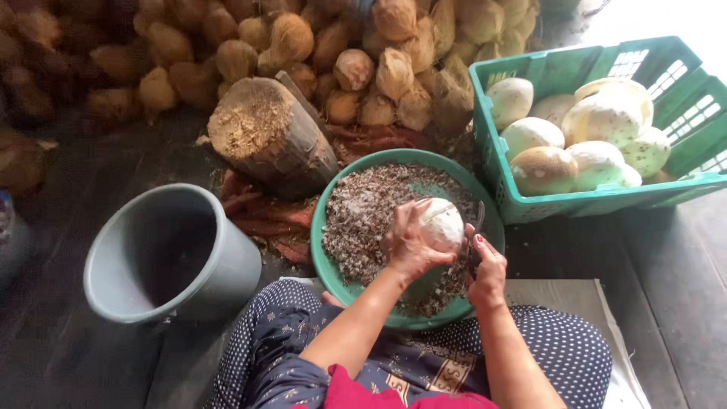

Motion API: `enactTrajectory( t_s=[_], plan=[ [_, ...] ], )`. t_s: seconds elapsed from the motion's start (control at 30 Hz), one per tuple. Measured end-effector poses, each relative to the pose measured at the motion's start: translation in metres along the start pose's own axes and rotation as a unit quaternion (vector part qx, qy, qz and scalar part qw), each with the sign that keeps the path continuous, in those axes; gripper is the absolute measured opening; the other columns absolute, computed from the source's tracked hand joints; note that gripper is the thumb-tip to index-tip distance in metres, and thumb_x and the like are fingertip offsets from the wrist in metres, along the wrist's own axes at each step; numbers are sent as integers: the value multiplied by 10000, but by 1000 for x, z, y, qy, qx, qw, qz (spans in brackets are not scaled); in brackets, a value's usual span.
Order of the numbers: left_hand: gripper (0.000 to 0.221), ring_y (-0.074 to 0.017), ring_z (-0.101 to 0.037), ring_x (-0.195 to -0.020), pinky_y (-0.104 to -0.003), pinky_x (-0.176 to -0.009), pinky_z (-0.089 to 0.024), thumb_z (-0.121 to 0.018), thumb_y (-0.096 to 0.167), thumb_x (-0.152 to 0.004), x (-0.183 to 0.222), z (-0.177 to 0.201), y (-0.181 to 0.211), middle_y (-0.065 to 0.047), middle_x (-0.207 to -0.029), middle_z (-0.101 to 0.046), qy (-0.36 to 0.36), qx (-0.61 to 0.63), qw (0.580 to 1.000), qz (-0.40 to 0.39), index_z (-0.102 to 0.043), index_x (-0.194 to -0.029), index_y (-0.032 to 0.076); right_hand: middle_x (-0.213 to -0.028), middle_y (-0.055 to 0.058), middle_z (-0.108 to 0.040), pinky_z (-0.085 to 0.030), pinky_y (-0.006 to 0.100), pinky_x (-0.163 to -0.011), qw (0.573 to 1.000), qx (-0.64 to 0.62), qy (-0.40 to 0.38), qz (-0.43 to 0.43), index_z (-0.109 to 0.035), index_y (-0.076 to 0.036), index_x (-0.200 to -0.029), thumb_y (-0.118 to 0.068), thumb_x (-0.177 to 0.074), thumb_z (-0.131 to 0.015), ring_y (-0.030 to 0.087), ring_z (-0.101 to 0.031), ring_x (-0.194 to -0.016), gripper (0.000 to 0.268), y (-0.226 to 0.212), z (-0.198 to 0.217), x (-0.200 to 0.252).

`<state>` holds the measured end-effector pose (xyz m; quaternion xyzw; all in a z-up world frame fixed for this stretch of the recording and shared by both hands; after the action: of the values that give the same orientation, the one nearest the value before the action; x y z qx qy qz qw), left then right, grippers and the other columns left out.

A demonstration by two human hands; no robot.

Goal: The person sits cross-legged on the floor and uses a knife to peel the husk off a coconut. They rotate the coconut in their hands while scraping away the outer layer into a green basin, then reach for another coconut from a nearby pile.

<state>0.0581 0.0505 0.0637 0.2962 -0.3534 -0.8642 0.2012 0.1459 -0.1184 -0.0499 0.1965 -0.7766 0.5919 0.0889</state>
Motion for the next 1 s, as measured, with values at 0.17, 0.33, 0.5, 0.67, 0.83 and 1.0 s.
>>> enactTrajectory(
  t_s=[0.17,0.33,0.5,0.67,0.83,1.0],
  plan=[
    [1109,-318,-604,-1235,-418,-1044,-472,-954,576,-348,-7,3,-22,-80,-1245,-549,-37,123,983,131,-558,-1345,296,-817,77,-707,-265,206,-398,996,12,30,86,-776,-193,-1124,-322,-884,-659,129,-537,-591,296,-52,-11,14],
    [1092,-328,-576,-1295,-452,-1071,-457,-940,561,-452,-3,0,-37,-113,-1298,-596,-146,99,972,154,-510,-1412,272,-866,68,-752,-288,199,-362,997,34,40,56,-759,-186,-1145,-334,-921,-619,108,-578,-549,303,-55,-5,8],
    [1242,-414,-502,-1360,-535,-1121,-404,-905,614,-450,-2,16,5,-197,-1461,-474,-160,77,975,137,-356,-1524,319,-962,28,-755,-438,362,-619,999,18,34,-14,-798,-192,-1080,-354,-875,-656,212,-659,-800,297,-21,-9,-12],
    [1361,-487,-454,-1367,-577,-1129,-377,-961,574,-354,2,6,15,-244,-1490,-380,-129,79,985,84,-337,-1536,318,-749,145,-717,-416,245,-437,998,-27,2,56,-788,-120,-1097,-281,-900,-661,159,-580,-495,284,-16,-8,-17],
    [1290,-402,-538,-1326,-483,-1123,-414,-1007,500,-329,-6,-5,-9,-155,-1406,-509,-149,129,978,68,-443,-1484,386,-834,119,-744,-585,272,-668,996,10,-10,85,-788,-127,-1112,-272,-935,-654,137,-710,-723,266,-28,-2,-16],
    [1198,-402,-561,-1308,-517,-1081,-465,-967,584,-402,-3,0,8,-163,-1402,-468,-115,-29,993,15,-448,-1458,357,-1021,144,-750,-535,404,-905,974,166,-33,149,-786,-96,-1062,-263,-900,-734,225,-675,-1016,239,-23,-9,-23]
  ],
)
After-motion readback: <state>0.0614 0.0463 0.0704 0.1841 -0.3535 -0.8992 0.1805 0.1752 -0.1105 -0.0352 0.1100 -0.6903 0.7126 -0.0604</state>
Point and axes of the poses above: each hand's wrist, its own x-axis away from the middle knuckle, its own z-axis out of the back of the hand, y = z × x, the point moved 9 cm from there along -x, towards the middle knuckle
